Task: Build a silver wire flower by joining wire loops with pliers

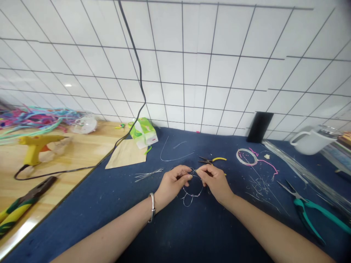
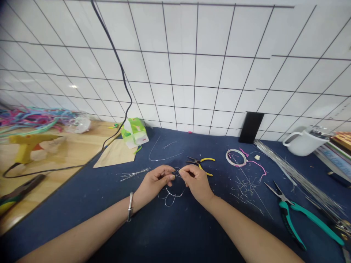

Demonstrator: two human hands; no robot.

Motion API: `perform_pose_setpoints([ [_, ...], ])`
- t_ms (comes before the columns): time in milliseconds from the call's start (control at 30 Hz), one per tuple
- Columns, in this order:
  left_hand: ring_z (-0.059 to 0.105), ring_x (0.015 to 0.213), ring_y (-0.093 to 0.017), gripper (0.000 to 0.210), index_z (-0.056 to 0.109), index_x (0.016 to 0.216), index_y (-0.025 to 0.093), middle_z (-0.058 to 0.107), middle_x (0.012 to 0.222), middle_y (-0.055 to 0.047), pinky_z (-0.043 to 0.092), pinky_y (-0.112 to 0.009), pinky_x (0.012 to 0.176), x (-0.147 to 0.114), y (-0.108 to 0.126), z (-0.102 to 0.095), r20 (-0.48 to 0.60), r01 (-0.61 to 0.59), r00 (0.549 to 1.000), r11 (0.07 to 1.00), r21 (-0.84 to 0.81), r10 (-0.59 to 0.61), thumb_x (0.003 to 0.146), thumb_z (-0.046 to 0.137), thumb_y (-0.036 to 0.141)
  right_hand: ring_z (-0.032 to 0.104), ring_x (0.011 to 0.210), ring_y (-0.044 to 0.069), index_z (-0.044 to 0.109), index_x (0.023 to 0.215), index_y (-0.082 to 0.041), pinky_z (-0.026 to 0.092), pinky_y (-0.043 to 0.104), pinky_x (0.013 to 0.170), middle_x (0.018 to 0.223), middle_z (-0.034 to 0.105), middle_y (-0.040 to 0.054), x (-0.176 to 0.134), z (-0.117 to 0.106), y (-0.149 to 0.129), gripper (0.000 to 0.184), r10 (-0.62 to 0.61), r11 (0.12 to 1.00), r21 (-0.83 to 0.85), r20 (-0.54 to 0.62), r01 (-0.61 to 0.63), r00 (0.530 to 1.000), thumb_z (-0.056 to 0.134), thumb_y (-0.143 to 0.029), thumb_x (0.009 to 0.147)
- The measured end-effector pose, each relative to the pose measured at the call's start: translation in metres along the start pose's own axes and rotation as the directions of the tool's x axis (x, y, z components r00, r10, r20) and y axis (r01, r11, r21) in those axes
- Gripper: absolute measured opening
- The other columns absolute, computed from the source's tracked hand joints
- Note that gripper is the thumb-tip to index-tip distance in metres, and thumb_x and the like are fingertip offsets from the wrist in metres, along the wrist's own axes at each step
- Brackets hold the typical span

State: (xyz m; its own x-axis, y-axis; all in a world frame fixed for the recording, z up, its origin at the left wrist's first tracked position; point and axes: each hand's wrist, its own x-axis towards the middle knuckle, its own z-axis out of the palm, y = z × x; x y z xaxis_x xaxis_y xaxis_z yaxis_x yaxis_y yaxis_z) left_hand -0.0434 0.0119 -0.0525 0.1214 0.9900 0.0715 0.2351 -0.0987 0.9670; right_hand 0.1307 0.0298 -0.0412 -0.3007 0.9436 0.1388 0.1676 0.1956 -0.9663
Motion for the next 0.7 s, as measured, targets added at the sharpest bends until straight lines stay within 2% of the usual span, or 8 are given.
perform_pose_setpoints([
  [333,0.058,0.057,-0.011,0.012,0.062,0.081,0.017,0.06,0.069,0.0,0.044,-0.023,0.056,-0.004,0.004,0.003,-0.002,-0.021,1.0,0.999,0.043,0.021,0.077,0.057,0.027,0.047,0.05,0.008,0.058,0.073,-0.018,0.039,0.021,0.05,0.06,0.051,-0.0038,-0.001,0.001,-0.005,0.017,0.005,0.999,-0.035,-0.063,-0.008,0.998,0.052,-0.031,0.082],
  [433,0.057,0.057,-0.011,0.014,0.062,0.081,0.016,0.06,0.064,0.0,0.043,-0.023,0.056,-0.004,0.008,0.002,0.004,0.011,1.0,1.0,-0.017,-0.011,0.078,0.057,0.029,0.048,0.051,0.009,0.059,0.074,-0.018,0.039,0.021,0.051,0.062,0.051,-0.0032,-0.001,0.001,-0.006,0.018,-0.011,0.998,-0.055,-0.049,0.008,0.999,0.05,-0.031,0.083],
  [600,0.057,0.066,-0.014,0.023,0.062,0.082,0.014,0.062,0.073,-0.004,0.044,-0.026,0.066,-0.003,0.016,-0.003,0.089,0.036,0.996,0.984,-0.175,-0.02,0.082,0.053,0.035,0.049,0.062,0.011,0.06,0.073,-0.018,0.04,0.022,0.059,0.067,0.054,-0.0008,-0.001,0.001,-0.008,0.017,-0.101,0.983,-0.155,-0.006,0.099,0.995,0.05,-0.028,0.083],
  [700,0.056,0.068,-0.014,0.023,0.062,0.078,0.014,0.061,0.071,-0.003,0.042,-0.025,0.067,-0.002,0.018,-0.005,0.135,0.071,0.99,0.972,-0.226,-0.041,0.081,0.054,0.034,0.05,0.067,0.012,0.061,0.072,-0.018,0.041,0.024,0.065,0.069,0.055,-0.0002,-0.001,0.001,-0.009,0.016,-0.157,0.966,-0.201,0.03,0.16,0.987,0.051,-0.026,0.083],
])
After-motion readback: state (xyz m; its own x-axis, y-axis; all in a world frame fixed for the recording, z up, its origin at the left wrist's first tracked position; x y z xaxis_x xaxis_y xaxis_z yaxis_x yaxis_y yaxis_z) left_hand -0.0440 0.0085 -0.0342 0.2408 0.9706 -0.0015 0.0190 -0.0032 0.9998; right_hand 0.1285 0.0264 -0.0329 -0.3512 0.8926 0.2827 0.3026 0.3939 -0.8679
